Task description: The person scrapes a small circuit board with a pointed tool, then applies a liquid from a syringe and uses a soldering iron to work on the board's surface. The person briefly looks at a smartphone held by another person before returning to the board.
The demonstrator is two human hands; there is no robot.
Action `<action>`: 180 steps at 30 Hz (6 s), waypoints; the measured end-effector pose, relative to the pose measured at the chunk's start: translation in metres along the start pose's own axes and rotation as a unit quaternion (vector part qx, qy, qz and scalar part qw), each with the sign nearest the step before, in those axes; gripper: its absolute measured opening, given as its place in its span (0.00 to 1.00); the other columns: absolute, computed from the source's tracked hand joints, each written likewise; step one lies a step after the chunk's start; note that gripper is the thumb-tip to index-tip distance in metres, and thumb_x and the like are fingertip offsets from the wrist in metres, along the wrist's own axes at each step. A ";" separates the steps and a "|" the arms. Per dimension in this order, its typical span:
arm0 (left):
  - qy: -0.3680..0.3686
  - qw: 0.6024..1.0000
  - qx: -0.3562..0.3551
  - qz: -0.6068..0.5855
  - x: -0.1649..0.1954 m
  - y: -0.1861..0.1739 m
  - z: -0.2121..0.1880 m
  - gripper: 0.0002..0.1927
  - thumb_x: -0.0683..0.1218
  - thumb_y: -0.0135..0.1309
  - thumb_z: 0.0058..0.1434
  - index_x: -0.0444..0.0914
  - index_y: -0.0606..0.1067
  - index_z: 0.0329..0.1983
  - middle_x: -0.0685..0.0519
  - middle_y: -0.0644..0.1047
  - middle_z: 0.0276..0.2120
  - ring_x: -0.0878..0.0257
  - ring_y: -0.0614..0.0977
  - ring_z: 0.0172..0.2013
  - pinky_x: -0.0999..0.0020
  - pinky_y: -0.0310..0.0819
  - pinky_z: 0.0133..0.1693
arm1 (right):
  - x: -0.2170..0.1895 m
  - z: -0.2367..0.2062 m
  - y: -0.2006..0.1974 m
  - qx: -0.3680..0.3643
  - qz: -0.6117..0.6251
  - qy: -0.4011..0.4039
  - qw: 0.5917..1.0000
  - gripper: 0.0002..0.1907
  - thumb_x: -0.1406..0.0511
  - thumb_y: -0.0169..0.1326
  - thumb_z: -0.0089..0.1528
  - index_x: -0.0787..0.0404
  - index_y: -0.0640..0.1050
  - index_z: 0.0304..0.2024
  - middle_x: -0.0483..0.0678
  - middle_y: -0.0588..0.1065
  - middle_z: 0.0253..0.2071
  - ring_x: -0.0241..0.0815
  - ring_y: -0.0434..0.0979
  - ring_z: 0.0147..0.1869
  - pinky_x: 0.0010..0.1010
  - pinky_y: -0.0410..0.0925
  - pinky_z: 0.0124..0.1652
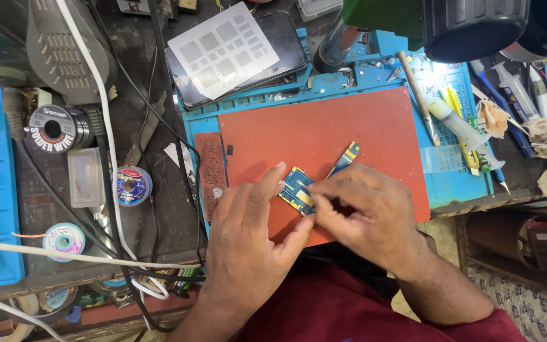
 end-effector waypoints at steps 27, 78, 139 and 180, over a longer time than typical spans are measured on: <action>-0.004 1.000 -0.004 -0.004 -0.008 0.004 0.000 0.39 0.49 0.70 0.54 0.36 0.66 0.66 0.48 0.76 0.39 0.52 0.77 0.42 0.55 0.72 0.45 | 0.006 0.002 0.005 -0.008 -0.007 0.026 1.000 0.08 0.69 0.65 0.57 0.58 0.83 0.39 0.44 0.78 0.32 0.31 0.78 0.26 0.23 0.69 0.26; 0.009 1.000 0.002 -0.011 -0.001 -0.001 -0.001 0.38 0.47 0.69 0.53 0.36 0.66 0.66 0.48 0.77 0.41 0.51 0.77 0.41 0.54 0.72 0.46 | -0.001 0.001 0.004 -0.014 -0.009 0.019 1.000 0.07 0.69 0.64 0.57 0.60 0.83 0.39 0.45 0.78 0.31 0.34 0.78 0.26 0.25 0.70 0.26; 0.004 1.000 -0.001 -0.005 0.016 -0.012 -0.013 0.40 0.47 0.69 0.51 0.36 0.66 0.66 0.47 0.78 0.43 0.49 0.77 0.43 0.54 0.72 0.46 | -0.018 -0.009 -0.006 0.002 0.021 0.038 0.999 0.07 0.68 0.63 0.56 0.61 0.84 0.38 0.45 0.78 0.29 0.33 0.76 0.23 0.26 0.68 0.24; 0.045 0.998 0.035 0.016 0.023 -0.013 -0.020 0.38 0.46 0.67 0.53 0.34 0.66 0.65 0.44 0.77 0.46 0.47 0.77 0.46 0.53 0.72 0.49 | -0.002 -0.043 -0.043 0.053 -0.011 0.114 0.992 0.09 0.70 0.64 0.58 0.60 0.85 0.42 0.43 0.78 0.27 0.30 0.68 0.22 0.23 0.61 0.23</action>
Point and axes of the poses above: each hand's wrist, its own z-axis towards the middle knuckle, its own y-axis out of the palm, x = y × z, the point moved 3 cm from there along z, towards the middle knuckle
